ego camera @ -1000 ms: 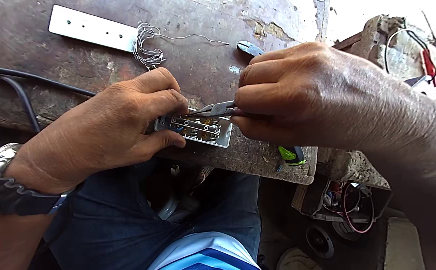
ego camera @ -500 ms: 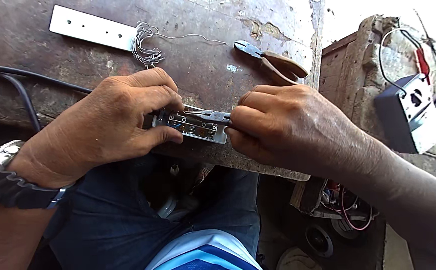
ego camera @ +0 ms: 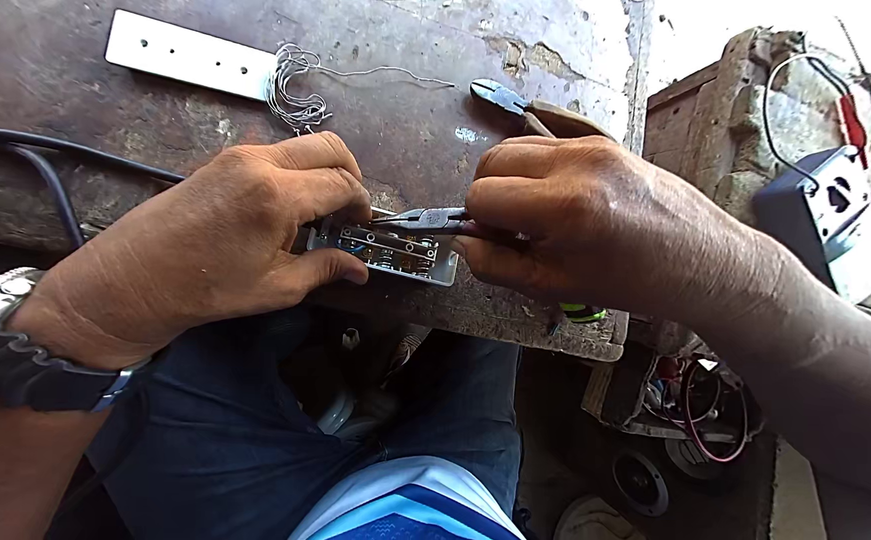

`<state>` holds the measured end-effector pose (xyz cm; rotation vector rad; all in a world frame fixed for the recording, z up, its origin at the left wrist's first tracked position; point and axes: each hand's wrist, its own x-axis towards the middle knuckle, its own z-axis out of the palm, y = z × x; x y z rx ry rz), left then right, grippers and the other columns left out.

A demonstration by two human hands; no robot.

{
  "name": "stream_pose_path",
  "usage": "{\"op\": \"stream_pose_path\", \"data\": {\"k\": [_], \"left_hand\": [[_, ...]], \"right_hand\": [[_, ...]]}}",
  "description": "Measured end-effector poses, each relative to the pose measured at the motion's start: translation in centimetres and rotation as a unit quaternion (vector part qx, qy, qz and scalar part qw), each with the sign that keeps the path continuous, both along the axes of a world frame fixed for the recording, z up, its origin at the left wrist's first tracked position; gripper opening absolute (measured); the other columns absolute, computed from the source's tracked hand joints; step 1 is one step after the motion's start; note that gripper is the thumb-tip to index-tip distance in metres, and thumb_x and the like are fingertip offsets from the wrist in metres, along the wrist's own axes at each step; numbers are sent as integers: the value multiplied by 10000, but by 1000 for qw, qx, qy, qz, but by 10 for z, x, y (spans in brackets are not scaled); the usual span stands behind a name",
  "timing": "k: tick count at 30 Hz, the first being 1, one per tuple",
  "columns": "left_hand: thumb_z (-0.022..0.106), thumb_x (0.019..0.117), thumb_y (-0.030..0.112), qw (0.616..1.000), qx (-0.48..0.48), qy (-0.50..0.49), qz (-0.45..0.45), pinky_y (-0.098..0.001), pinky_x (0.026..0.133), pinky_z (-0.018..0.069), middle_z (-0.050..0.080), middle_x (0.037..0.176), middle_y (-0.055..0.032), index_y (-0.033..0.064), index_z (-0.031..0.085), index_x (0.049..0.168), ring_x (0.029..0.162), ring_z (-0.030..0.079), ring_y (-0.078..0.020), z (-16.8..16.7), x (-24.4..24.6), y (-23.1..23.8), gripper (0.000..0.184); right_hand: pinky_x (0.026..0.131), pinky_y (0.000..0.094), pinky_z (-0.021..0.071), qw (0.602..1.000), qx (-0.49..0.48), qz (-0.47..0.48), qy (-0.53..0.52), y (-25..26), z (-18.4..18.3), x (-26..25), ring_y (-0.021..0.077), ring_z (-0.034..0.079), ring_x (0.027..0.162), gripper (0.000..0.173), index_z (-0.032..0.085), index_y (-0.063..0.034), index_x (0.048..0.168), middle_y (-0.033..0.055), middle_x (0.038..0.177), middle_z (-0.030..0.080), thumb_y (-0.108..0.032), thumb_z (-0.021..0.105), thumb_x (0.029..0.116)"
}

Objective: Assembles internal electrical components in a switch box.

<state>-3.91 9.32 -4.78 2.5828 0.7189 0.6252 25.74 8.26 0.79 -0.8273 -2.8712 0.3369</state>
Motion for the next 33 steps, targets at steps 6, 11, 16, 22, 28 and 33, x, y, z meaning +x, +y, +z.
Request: {"op": "stream_pose_path", "data": {"k": [6, 11, 16, 22, 28, 33], "left_hand": [[686, 923, 439, 1000, 2, -1, 2, -263, 821, 530, 660, 1113, -18, 116, 743, 1079, 1000, 635, -107, 0, 0, -2, 363], [693, 910, 450, 1000, 6, -1, -6, -253, 818, 532, 660, 1088, -14, 118, 741, 1051, 986, 636, -100, 0, 0, 0, 363], [690, 913, 459, 1000, 9, 3, -8, -254, 822, 537, 661, 1093, -18, 111, 738, 1061, 986, 639, -101, 1, 0, 1, 381], [682, 915, 459, 1000, 15, 16, -12, -261, 835, 544, 655, 1103, -12, 118, 738, 1064, 996, 638, -101, 2, 0, 2, 377], [683, 927, 452, 1000, 2, 15, 1, -272, 844, 539, 648, 1100, -10, 119, 736, 1081, 1009, 630, -107, 2, 0, -2, 370], [719, 905, 418, 999, -21, -5, 43, -280, 928, 533, 653, 1161, -38, 111, 740, 1115, 1096, 625, -132, 1, 2, -13, 373]], "right_hand": [[538, 372, 430, 999, 47, -13, -12, -22, -6, -6, 230, 571, 659, 239, 565, -83, 773, 59, 713, 533, -183, 553, 990], [494, 382, 391, 992, 111, -28, -50, -46, -10, -17, 283, 559, 637, 252, 572, -35, 801, 99, 710, 519, -156, 515, 1015], [518, 402, 355, 987, 146, 8, -66, -44, -5, -21, 319, 533, 671, 254, 571, 1, 807, 139, 740, 505, -63, 459, 1026], [567, 353, 436, 998, 24, -61, -25, -31, -9, -10, 196, 569, 709, 248, 565, -117, 775, 31, 761, 529, -248, 557, 985], [552, 331, 404, 996, 0, -91, 7, -25, -5, 5, 142, 522, 670, 271, 573, -144, 759, -6, 755, 503, -291, 575, 987], [580, 320, 423, 997, -15, -80, 15, -21, -13, 7, 140, 533, 708, 265, 572, -147, 758, -8, 769, 509, -284, 585, 985]]}}
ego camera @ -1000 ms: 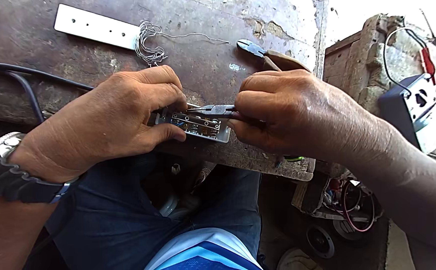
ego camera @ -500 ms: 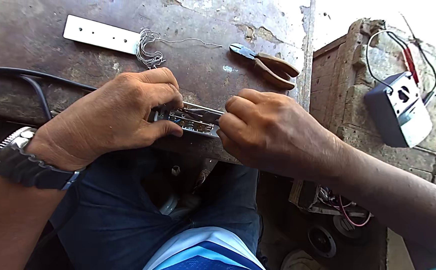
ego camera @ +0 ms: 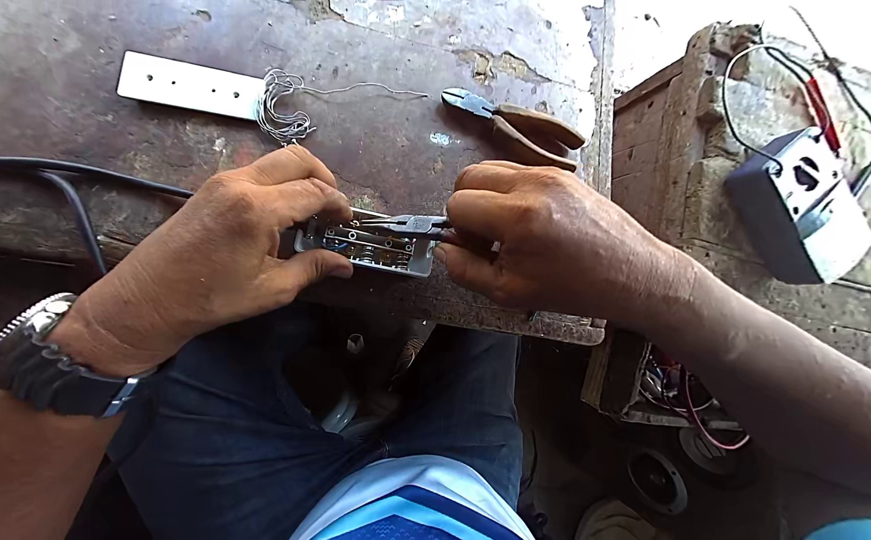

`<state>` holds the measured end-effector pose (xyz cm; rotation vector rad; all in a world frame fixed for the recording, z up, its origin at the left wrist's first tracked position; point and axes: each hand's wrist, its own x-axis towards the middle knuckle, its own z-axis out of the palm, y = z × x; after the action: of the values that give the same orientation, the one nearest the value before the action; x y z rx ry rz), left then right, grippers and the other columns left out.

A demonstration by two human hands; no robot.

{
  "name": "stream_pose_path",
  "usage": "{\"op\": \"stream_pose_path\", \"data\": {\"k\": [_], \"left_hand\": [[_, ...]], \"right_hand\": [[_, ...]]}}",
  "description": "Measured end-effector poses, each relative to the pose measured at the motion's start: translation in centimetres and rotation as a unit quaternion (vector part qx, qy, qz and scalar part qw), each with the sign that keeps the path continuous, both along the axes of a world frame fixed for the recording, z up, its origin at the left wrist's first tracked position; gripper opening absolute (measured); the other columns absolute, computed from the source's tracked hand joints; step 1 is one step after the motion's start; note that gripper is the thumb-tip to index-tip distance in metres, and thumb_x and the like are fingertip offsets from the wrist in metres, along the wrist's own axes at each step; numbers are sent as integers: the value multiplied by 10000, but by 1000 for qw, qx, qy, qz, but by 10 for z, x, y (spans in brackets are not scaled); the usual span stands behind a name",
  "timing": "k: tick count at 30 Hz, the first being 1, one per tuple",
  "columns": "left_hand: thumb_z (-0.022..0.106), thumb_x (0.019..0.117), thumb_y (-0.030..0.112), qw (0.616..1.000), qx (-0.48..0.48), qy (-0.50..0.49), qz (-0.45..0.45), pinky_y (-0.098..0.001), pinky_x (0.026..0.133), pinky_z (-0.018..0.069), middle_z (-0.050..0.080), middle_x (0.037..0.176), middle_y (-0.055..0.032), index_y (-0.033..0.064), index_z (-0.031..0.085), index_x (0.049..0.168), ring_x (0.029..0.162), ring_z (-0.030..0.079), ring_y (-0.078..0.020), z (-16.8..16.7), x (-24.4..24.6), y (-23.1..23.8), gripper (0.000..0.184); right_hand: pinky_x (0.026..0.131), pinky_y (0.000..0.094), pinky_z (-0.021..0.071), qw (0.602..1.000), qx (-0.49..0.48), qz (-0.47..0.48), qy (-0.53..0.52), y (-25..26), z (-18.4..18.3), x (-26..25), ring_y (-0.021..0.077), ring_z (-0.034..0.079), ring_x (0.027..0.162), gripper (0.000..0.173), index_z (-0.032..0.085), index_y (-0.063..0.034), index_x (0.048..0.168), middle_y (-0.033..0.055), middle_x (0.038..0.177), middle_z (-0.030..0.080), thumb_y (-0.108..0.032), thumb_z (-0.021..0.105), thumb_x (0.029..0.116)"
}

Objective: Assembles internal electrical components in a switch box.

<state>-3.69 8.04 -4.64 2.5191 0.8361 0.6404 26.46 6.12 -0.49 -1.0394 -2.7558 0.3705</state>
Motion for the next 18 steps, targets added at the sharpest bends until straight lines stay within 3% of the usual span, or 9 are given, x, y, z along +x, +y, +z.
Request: {"op": "stream_pose_path", "data": {"k": [4, 6, 8, 10, 18], "left_hand": [[742, 893, 382, 999, -24, 5, 42, -305, 961, 516, 646, 1205, -50, 102, 741, 1144, 1135, 615, -156, 3, 2, -10, 377], [683, 947, 387, 996, -37, -3, 76, -324, 963, 523, 657, 1211, -44, 113, 744, 1118, 1131, 625, -150, 3, 4, -14, 328], [600, 1009, 350, 991, -42, -1, 130, -317, 914, 560, 658, 1206, -45, 119, 729, 1039, 1061, 656, -126, 3, 9, -17, 266], [584, 1002, 299, 985, -44, 11, 164, -320, 879, 558, 646, 1213, -53, 118, 719, 964, 1025, 652, -125, 4, 15, -19, 229], [617, 980, 287, 982, -57, 26, 176, -291, 796, 544, 661, 1114, -19, 141, 692, 923, 974, 646, -102, 8, 22, -22, 174]], "right_hand": [[586, 308, 429, 1000, -8, 24, 13, 1, -3, 0, 135, 534, 697, 247, 581, -133, 757, -5, 749, 513, -217, 584, 989], [598, 312, 439, 999, 1, 31, 6, 1, -2, -1, 141, 544, 705, 234, 600, -124, 775, -3, 750, 524, -205, 577, 993], [591, 315, 434, 999, 2, 37, -5, 2, 1, -2, 143, 541, 697, 227, 603, -123, 788, -3, 750, 518, -208, 568, 996], [583, 319, 425, 999, -3, 39, -16, 3, 4, -3, 143, 529, 680, 227, 605, -124, 788, -5, 740, 505, -211, 566, 994], [594, 409, 439, 990, 44, 113, -78, 13, 16, -10, 243, 585, 721, 208, 603, -95, 804, 52, 760, 545, -152, 532, 991]]}}
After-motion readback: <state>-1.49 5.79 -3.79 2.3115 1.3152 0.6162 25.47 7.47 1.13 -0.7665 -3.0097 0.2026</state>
